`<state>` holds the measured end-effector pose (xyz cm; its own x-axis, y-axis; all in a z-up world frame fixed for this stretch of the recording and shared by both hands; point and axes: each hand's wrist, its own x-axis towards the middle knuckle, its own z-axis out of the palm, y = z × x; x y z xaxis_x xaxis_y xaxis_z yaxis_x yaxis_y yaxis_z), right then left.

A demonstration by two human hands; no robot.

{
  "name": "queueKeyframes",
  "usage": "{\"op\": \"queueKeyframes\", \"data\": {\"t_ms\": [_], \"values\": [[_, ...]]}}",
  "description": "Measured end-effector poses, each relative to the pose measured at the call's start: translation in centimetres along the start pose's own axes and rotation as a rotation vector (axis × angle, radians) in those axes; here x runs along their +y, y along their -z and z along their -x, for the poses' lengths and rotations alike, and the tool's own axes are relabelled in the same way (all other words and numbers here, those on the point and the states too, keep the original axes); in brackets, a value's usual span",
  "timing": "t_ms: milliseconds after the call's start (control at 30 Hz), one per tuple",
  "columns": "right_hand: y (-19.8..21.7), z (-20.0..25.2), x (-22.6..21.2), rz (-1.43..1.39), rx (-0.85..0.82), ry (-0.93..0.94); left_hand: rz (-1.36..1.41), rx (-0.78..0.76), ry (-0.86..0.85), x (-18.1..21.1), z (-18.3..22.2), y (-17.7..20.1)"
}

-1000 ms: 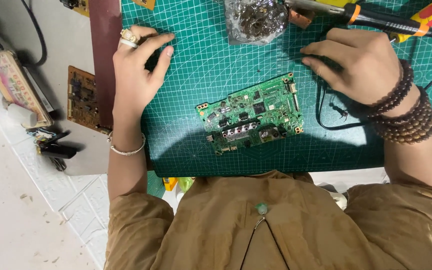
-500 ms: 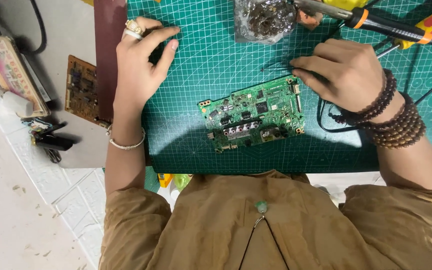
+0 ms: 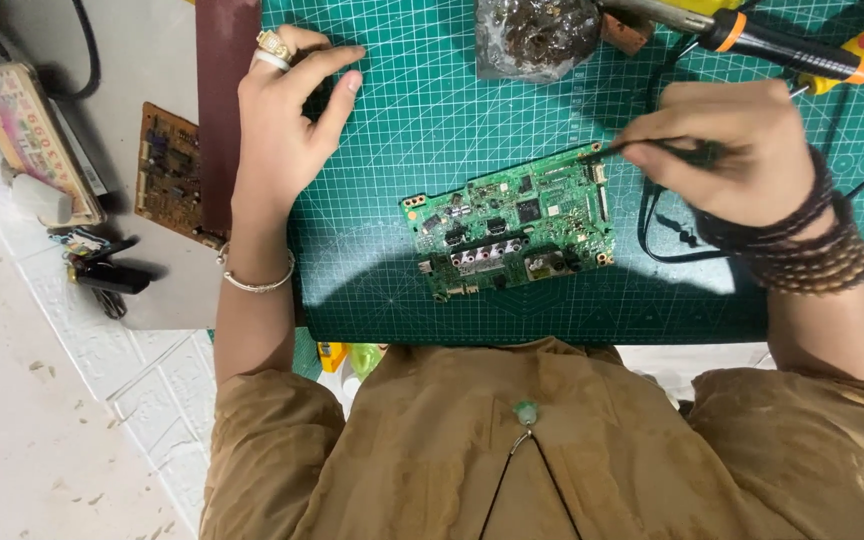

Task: Testing and inspecting a circuit board using tools on a repair bench.

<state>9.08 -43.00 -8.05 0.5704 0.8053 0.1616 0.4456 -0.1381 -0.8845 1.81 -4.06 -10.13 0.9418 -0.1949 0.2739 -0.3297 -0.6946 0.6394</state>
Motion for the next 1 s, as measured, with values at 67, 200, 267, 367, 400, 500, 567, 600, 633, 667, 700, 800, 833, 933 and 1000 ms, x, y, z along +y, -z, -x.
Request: {"op": "queueKeyframes", "data": {"t_ms": [67,200,267,367,400,500,567,600,633,667,700,800,833,933,1000], "values": [[0.8,-1.0,-0.6,-0.003,-0.138,-0.043,0.007,0.006,-0.016,0.0,-0.1,0.0],[0.9,-0.6,-0.1,0.183,-0.202,-0.064,0.009,0.008,-0.01,0.1,-0.1,0.0],[1.4,-0.6,-0.4,0.108,-0.161,-0.099,0.01,0.004,-0.015,0.0,-0.1,0.1],[1.4,-0.3,-0.3,0.111,-0.02,-0.092,0.011,0.001,-0.017,0.1,-0.1,0.0],[1.3,-0.2,-0.2,0.184,0.074,-0.051,0.012,0.002,-0.005,0.2,-0.2,0.0],[0.6,0.2,0.7,0.256,0.167,0.009,0.006,0.01,-0.028,0.0,-0.2,0.0],[0.4,0.2,1.4,0.29,0.179,0.054,0.009,0.009,-0.026,-0.1,-0.1,-0.1],[0.4,0.3,1.7,0.327,0.193,0.1,0.01,0.01,-0.027,-0.1,-0.2,-0.1],[0.3,0.1,1.6,0.326,0.196,0.099,0.01,0.007,-0.029,-0.1,-0.2,-0.1],[0.3,0.0,1.5,0.341,0.201,0.115,0.01,0.009,-0.033,0.0,-0.2,-0.1],[0.3,-0.1,1.4,0.357,0.207,0.131,0.01,0.011,-0.038,0.0,-0.3,0.0],[0.5,-0.3,0.9,0.372,0.218,0.14,0.013,0.003,-0.033,0.1,-0.3,0.1],[0.6,-0.4,0.6,0.37,0.217,0.142,0.011,0.004,-0.03,0.1,-0.3,0.1],[0.7,-0.8,0.0,0.415,0.213,0.157,0.014,0.011,-0.056,0.0,-0.2,0.1],[0.7,-1.0,-0.1,0.461,0.188,0.126,0.013,0.015,-0.045,-0.2,-0.1,0.0]]}}
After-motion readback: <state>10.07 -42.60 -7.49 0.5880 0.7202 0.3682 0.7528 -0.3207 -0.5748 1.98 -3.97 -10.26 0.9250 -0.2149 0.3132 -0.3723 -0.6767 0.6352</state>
